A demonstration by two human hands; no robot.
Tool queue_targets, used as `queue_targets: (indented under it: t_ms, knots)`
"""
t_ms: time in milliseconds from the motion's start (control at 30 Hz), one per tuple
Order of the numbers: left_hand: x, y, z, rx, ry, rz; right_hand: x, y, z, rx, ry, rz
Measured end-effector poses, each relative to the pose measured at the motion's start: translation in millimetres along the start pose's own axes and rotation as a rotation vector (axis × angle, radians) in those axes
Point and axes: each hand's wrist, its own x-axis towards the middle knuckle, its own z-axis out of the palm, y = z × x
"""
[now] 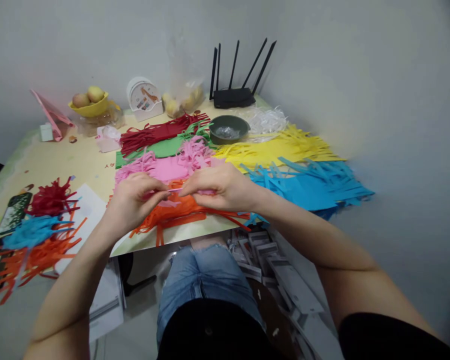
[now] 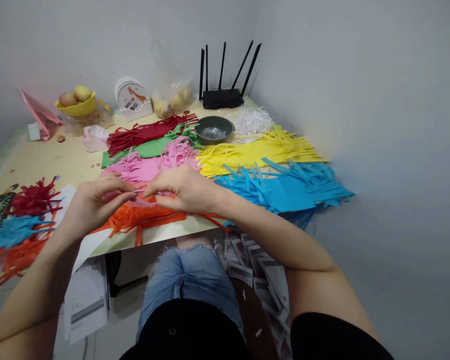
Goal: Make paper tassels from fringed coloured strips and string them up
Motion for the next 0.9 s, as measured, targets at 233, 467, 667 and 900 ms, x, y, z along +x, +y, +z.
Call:
queue_targets:
  t_ms: [233,467,667,900]
  knots:
    - [-6,-31,9.4,0.418,0.281,0.346,31,20,2,0.576,-0.219,0.356]
    - [-7,-42,27.0,0.477,0.547,0.354,34,26,40,0.943,0.040,0.388]
    - [8,-22,42.8,-0.104,0.756,-0.065,58,35,47,0.967,0.182,0.146]
    - [46,-27,47.4,-0.477,0.885,-0.373,88,38,47,0.507,0.379,0.164]
